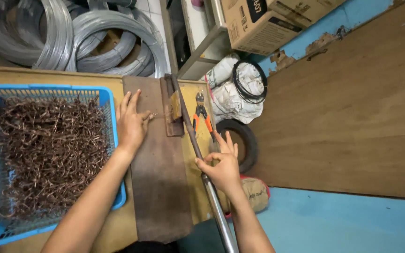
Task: Bending small metal wires using a manual jig and sorting them into baskets.
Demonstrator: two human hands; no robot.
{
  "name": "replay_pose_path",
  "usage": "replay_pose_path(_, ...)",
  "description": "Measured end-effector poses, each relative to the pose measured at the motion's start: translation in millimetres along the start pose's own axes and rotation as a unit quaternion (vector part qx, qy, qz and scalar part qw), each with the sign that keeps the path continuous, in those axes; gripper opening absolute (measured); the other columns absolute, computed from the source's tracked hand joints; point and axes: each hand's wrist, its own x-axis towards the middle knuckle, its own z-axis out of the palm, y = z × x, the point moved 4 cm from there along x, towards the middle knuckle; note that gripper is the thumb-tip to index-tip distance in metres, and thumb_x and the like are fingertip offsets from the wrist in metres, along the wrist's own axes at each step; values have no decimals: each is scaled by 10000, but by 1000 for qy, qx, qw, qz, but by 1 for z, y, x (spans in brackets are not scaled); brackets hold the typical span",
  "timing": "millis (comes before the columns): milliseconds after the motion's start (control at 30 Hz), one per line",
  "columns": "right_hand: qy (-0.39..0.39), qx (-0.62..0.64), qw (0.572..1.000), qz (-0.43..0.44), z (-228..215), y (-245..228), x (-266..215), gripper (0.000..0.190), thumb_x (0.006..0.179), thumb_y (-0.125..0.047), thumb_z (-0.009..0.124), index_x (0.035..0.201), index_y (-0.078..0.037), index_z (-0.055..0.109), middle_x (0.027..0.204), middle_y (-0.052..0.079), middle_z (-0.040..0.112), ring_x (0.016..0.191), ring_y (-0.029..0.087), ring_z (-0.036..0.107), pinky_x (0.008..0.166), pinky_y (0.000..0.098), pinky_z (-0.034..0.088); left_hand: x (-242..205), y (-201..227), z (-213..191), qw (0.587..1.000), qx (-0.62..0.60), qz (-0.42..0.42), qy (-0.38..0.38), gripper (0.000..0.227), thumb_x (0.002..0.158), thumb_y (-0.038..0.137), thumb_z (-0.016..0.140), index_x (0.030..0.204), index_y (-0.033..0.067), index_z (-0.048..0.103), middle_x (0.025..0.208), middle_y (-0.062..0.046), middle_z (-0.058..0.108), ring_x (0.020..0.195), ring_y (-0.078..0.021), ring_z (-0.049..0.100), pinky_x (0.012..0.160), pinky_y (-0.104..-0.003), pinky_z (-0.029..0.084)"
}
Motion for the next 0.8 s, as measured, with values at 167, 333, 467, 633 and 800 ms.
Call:
replay_pose_path(167,2,4,1000,5,0,-2,1,220,701,-370,867,655,-169,792,1546,83,507,1529,393,248,1209,646,130,2,3,0,1000,14,-2,-8,102,853,313,783,937,271,823,1582,-61,495,1507,-388,343,1175,-582,335)
replay_pose_path(333,1,11,1000,17,1,1,1,228,692,-376,881,652,-171,790,1538,80,517,1525,380,270,1221,615,147,1,-6,11,1000,-16,-23,-2,69,870,310,792,926,282,822,1548,-62,529,1488,-398,371,1158,-577,357)
replay_pose_path(467,4,26,999,24,3,3,0,209,691,-369,884,640,-188,792,1533,75,526,1526,376,266,1228,592,147,-1,-1,7,1000,1,8,-26,83,880,316,759,897,269,825,1523,-39,553,1480,-363,397,1154,-545,371)
replay_pose_path(633,4,25,1000,14,7,8,-1,207,691,-360,890,639,-185,792,1519,65,540,1524,377,271,1216,607,164,-2,3,13,999,12,6,-47,96,847,334,767,873,265,828,1510,-17,571,1474,-352,412,1134,-563,380)
replay_pose_path(800,11,44,999,23,5,3,-4,201,689,-329,891,640,-162,790,1516,67,549,1516,395,282,1212,627,161,-1,1,17,998,-47,-28,-7,89,881,265,772,943,229,824,1422,-60,618,1384,-350,509,1043,-523,468)
